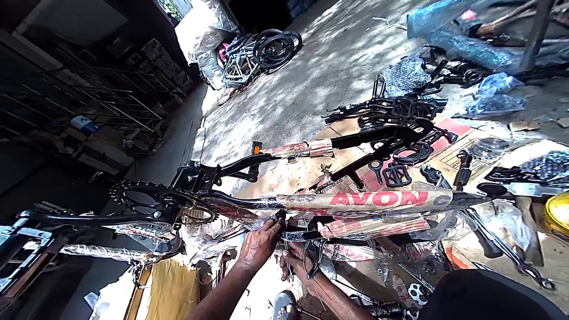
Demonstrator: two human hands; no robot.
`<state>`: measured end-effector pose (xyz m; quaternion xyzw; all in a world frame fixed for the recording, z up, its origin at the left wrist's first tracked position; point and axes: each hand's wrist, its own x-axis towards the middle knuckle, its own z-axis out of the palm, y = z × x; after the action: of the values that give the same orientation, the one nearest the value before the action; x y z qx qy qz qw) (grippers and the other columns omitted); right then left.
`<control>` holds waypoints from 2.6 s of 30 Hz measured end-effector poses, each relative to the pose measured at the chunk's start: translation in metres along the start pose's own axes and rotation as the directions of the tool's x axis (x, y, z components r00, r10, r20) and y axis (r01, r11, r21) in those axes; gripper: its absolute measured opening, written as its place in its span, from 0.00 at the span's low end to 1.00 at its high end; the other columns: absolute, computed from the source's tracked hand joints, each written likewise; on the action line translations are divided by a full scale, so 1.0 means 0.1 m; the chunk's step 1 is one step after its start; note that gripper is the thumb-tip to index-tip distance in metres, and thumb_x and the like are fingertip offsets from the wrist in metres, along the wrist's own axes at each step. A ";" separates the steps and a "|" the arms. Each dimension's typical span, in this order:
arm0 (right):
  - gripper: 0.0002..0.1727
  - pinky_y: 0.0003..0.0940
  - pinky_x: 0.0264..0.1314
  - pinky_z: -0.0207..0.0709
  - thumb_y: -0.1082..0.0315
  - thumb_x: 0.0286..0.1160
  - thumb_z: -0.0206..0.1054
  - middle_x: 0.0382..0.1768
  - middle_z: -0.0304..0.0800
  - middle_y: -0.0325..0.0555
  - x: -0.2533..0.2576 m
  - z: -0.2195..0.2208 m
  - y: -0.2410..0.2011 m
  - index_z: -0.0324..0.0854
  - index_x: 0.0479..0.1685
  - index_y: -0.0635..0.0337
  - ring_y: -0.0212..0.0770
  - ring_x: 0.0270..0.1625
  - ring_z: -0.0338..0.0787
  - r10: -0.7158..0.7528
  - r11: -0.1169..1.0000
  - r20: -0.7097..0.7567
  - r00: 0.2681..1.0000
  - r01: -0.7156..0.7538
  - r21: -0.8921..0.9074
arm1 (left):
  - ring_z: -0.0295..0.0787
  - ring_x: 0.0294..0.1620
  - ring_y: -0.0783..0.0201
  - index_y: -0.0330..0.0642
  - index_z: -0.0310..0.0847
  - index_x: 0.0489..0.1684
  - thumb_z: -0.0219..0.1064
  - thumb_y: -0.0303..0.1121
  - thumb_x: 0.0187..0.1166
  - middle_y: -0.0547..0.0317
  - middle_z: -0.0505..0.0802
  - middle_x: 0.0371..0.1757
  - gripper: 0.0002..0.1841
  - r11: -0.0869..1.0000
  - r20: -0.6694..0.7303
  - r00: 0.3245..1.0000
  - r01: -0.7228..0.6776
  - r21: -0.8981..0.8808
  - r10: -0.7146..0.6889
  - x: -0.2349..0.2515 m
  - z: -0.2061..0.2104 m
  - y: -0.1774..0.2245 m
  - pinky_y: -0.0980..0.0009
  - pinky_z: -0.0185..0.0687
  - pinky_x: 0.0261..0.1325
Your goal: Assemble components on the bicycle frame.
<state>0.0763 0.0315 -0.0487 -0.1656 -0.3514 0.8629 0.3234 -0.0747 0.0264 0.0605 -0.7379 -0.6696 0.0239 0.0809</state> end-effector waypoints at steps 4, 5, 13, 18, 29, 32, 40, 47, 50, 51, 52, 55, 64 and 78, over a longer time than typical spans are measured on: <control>0.11 0.25 0.21 0.75 0.69 0.91 0.53 0.24 0.82 0.40 -0.03 -0.49 -0.67 0.79 0.41 0.60 0.32 0.19 0.79 0.404 0.908 -0.111 0.908 -0.384 0.166 | 0.96 0.36 0.52 0.51 0.91 0.59 0.67 0.34 0.80 0.54 0.94 0.56 0.13 1.000 0.000 1.000 -0.012 0.008 0.012 -0.01 0.00 -0.01 0.49 0.92 0.36; 0.13 0.24 0.19 0.73 0.72 0.90 0.51 0.22 0.82 0.41 -0.04 -0.49 -0.76 0.79 0.37 0.60 0.32 0.18 0.78 0.444 0.890 -0.185 0.877 -0.408 0.203 | 0.96 0.37 0.51 0.51 0.91 0.60 0.66 0.35 0.81 0.54 0.94 0.57 0.14 1.000 0.019 1.000 -0.005 0.007 0.005 -0.01 0.00 -0.01 0.48 0.92 0.38; 0.12 0.27 0.21 0.76 0.64 0.95 0.46 0.24 0.74 0.36 -0.01 0.02 -0.04 0.72 0.52 0.59 0.31 0.16 0.73 0.001 0.978 -0.029 1.000 0.005 0.208 | 0.96 0.37 0.52 0.51 0.91 0.59 0.65 0.36 0.82 0.54 0.94 0.56 0.13 1.000 0.023 1.000 -0.004 0.024 0.004 -0.02 -0.01 -0.01 0.51 0.92 0.36; 0.17 0.38 0.32 0.88 0.64 0.94 0.44 0.27 0.81 0.42 -0.03 0.02 -0.01 0.67 0.70 0.64 0.39 0.22 0.85 -0.038 0.986 0.055 0.998 0.029 0.163 | 0.95 0.34 0.54 0.51 0.92 0.58 0.66 0.35 0.81 0.55 0.94 0.55 0.13 1.000 -0.005 1.000 -0.014 0.020 0.014 -0.02 0.02 -0.02 0.52 0.92 0.35; 0.13 0.25 0.15 0.73 0.62 0.94 0.51 0.18 0.71 0.34 0.00 -0.18 -0.20 0.75 0.40 0.56 0.29 0.12 0.69 0.157 0.957 -0.031 0.987 -0.145 0.253 | 0.95 0.34 0.54 0.52 0.91 0.58 0.65 0.37 0.82 0.56 0.94 0.54 0.13 0.999 -0.012 0.999 -0.029 0.029 0.029 -0.02 0.02 -0.04 0.53 0.91 0.34; 0.11 0.26 0.20 0.74 0.65 0.94 0.48 0.22 0.71 0.35 0.00 0.04 -0.03 0.73 0.46 0.59 0.30 0.15 0.69 -0.034 0.976 -0.122 0.992 0.060 0.211 | 0.95 0.34 0.53 0.50 0.91 0.57 0.66 0.35 0.81 0.54 0.94 0.53 0.13 0.999 -0.017 0.999 -0.026 0.017 0.027 -0.01 0.01 -0.03 0.51 0.91 0.34; 0.27 0.34 0.59 0.87 0.67 0.90 0.50 0.48 0.91 0.49 0.14 0.00 0.14 0.59 0.83 0.73 0.37 0.49 0.93 -0.105 0.955 0.071 0.992 0.120 -0.269 | 0.96 0.40 0.52 0.51 0.91 0.60 0.66 0.36 0.80 0.55 0.94 0.61 0.14 1.000 0.046 0.999 0.012 -0.016 -0.011 0.00 -0.02 -0.06 0.49 0.92 0.41; 0.25 0.28 0.24 0.79 0.58 0.95 0.37 0.23 0.82 0.40 0.05 -0.51 -0.37 0.79 0.39 0.57 0.34 0.20 0.81 0.243 0.850 0.187 0.952 -0.302 0.431 | 0.95 0.43 0.55 0.57 0.89 0.62 0.63 0.38 0.83 0.59 0.93 0.59 0.14 1.000 0.140 0.990 0.008 -0.029 -0.004 0.03 -0.15 -0.08 0.49 0.91 0.45; 0.19 0.29 0.28 0.81 0.64 0.94 0.43 0.25 0.83 0.41 0.03 -0.53 -0.32 0.79 0.40 0.58 0.35 0.22 0.82 0.178 0.936 0.125 0.976 -0.207 0.283 | 0.95 0.44 0.55 0.55 0.90 0.60 0.63 0.38 0.83 0.58 0.93 0.58 0.14 0.999 0.128 0.992 -0.001 -0.041 0.006 0.04 -0.14 -0.11 0.50 0.91 0.46; 0.16 0.29 0.28 0.81 0.65 0.92 0.46 0.25 0.82 0.40 0.03 -0.49 -0.26 0.78 0.39 0.59 0.34 0.22 0.81 0.134 0.958 0.090 0.987 -0.152 0.242 | 0.95 0.46 0.56 0.55 0.90 0.59 0.63 0.39 0.82 0.59 0.93 0.58 0.14 0.999 0.131 0.991 0.001 -0.044 0.005 0.05 -0.14 -0.12 0.50 0.91 0.47; 0.15 0.29 0.26 0.80 0.66 0.92 0.47 0.23 0.80 0.39 0.03 -0.43 -0.22 0.77 0.39 0.59 0.33 0.20 0.79 0.093 0.976 0.056 0.994 -0.102 0.193 | 0.95 0.46 0.56 0.54 0.90 0.58 0.63 0.38 0.82 0.59 0.93 0.57 0.13 0.999 0.131 0.991 0.000 -0.050 0.007 0.05 -0.14 -0.12 0.51 0.92 0.48; 0.12 0.27 0.24 0.81 0.64 0.93 0.50 0.21 0.76 0.34 0.08 -0.20 -0.08 0.76 0.46 0.61 0.30 0.16 0.77 -0.018 0.998 -0.011 1.000 0.017 -0.058 | 0.95 0.47 0.57 0.53 0.91 0.56 0.64 0.37 0.81 0.59 0.94 0.56 0.13 0.998 0.121 0.992 -0.010 -0.069 0.018 0.06 -0.14 -0.10 0.51 0.91 0.48; 0.08 0.26 0.27 0.75 0.68 0.92 0.46 0.28 0.72 0.37 0.03 0.35 0.18 0.70 0.53 0.60 0.30 0.21 0.72 -0.129 0.950 -0.273 0.953 0.197 0.240 | 0.92 0.57 0.59 0.49 0.90 0.58 0.70 0.40 0.74 0.58 0.93 0.56 0.16 0.988 0.154 0.986 -0.034 -0.151 0.057 0.10 -0.25 -0.09 0.54 0.88 0.61; 0.12 0.25 0.17 0.76 0.63 0.93 0.51 0.17 0.74 0.34 0.04 -0.03 -0.13 0.76 0.47 0.58 0.29 0.13 0.74 0.081 0.964 0.024 0.996 -0.085 0.251 | 0.92 0.51 0.59 0.47 0.90 0.55 0.68 0.47 0.76 0.57 0.94 0.47 0.18 0.971 0.282 0.956 -0.008 -0.240 0.077 0.13 -0.46 -0.12 0.53 0.86 0.60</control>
<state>0.0808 0.0430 -0.0415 -0.1320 -0.2341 0.9143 0.3029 -0.0783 0.0360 0.1084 -0.7451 -0.6563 0.0533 -0.1065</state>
